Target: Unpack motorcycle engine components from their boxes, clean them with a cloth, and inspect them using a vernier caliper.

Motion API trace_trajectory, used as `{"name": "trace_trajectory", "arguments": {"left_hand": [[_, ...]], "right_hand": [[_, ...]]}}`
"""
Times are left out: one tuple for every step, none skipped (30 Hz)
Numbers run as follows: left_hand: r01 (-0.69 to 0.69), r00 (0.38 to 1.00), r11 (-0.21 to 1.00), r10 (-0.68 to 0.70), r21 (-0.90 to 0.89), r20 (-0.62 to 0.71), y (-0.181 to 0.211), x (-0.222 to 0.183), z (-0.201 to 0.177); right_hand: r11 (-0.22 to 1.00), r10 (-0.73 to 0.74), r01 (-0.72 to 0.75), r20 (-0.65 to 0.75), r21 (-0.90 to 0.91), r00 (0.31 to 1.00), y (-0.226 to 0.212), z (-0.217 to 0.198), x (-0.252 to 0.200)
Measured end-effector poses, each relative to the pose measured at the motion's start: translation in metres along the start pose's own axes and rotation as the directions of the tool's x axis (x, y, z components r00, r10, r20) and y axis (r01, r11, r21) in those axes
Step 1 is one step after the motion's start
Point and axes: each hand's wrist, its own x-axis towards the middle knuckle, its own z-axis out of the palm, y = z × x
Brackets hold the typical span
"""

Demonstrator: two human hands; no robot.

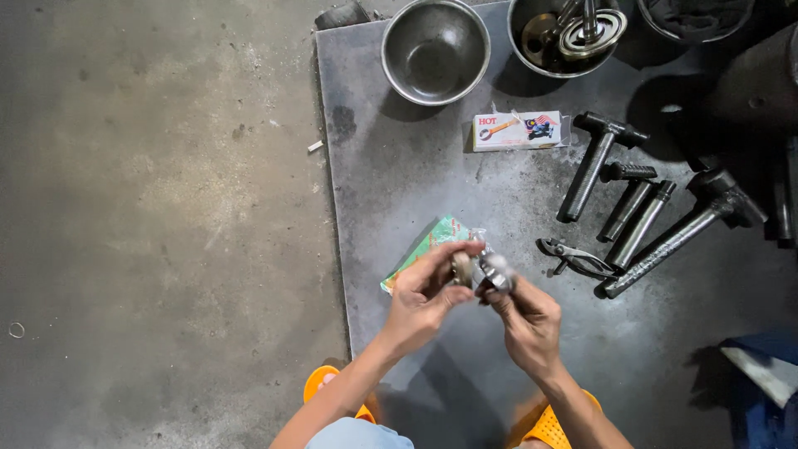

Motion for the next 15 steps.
{"name": "trace_trajectory", "arguments": {"left_hand": [[0.005,0.998,0.999,-0.007,-0.037,-0.056,-0.004,0.0,-0.001],[0.009,0.994,0.997,-0.018,-0.074,-0.11,-0.008,-0.001,-0.002],[0.012,0.994,0.997,-0.021,-0.077,-0.109,-0.013,-0.001,-0.006],[0.012,0.986,0.996,-0.027,-0.09,-0.167,-0.018,0.0,-0.009],[0.01,0.974,0.995,-0.033,-0.103,-0.225,-0.024,0.0,-0.013],[0.014,0.974,0.994,-0.038,-0.107,-0.223,-0.025,-0.001,-0.016],[0.033,0.968,0.997,-0.051,-0.077,-0.245,-0.027,-0.002,-0.018],[0.052,0.961,0.998,-0.062,-0.046,-0.268,-0.028,-0.003,-0.021],[0.055,0.962,0.997,-0.066,-0.048,-0.266,-0.028,-0.003,-0.021],[0.1,0.955,0.992,-0.116,-0.072,-0.273,-0.027,-0.003,-0.022],[0.145,0.946,0.985,-0.166,-0.097,-0.278,-0.026,-0.003,-0.023],[0.146,0.946,0.984,-0.168,-0.098,-0.279,-0.029,-0.003,-0.026],[0.183,0.935,0.967,-0.227,-0.175,-0.274,-0.031,-0.004,-0.028],[0.218,0.922,0.943,-0.284,-0.251,-0.264,-0.034,-0.004,-0.031],[0.22,0.921,0.943,-0.286,-0.251,-0.265,-0.041,-0.005,-0.035]], "right_hand": [[0.99,0.1,-0.102,0.022,0.094,0.995,0.0,-0.002,0.002],[0.961,0.199,-0.205,0.05,0.185,0.979,0.0,-0.004,0.003],[0.961,0.201,-0.207,0.048,0.183,0.978,0.001,-0.006,0.003],[0.924,0.281,-0.292,0.081,0.247,0.956,0.002,-0.008,0.004],[0.875,0.354,-0.374,0.12,0.307,0.927,0.003,-0.01,0.005],[0.874,0.358,-0.376,0.116,0.306,0.927,0.002,-0.01,0.006],[0.88,0.359,-0.378,0.116,0.289,0.926,0.001,-0.01,0.006],[0.885,0.359,-0.378,0.118,0.272,0.926,0.0,-0.01,0.007],[0.884,0.362,-0.38,0.115,0.272,0.925,0.001,-0.01,0.006],[0.895,0.337,-0.356,0.116,0.27,0.934,0.003,-0.01,0.005],[0.904,0.312,-0.332,0.117,0.268,0.943,0.004,-0.01,0.004],[0.904,0.314,-0.334,0.117,0.268,0.942,0.008,-0.011,0.003],[0.922,0.285,-0.302,0.101,0.242,0.953,0.013,-0.012,0.002],[0.939,0.255,-0.269,0.087,0.216,0.963,0.018,-0.012,0.001],[0.938,0.258,-0.271,0.087,0.216,0.962,0.022,-0.015,0.002]]}}
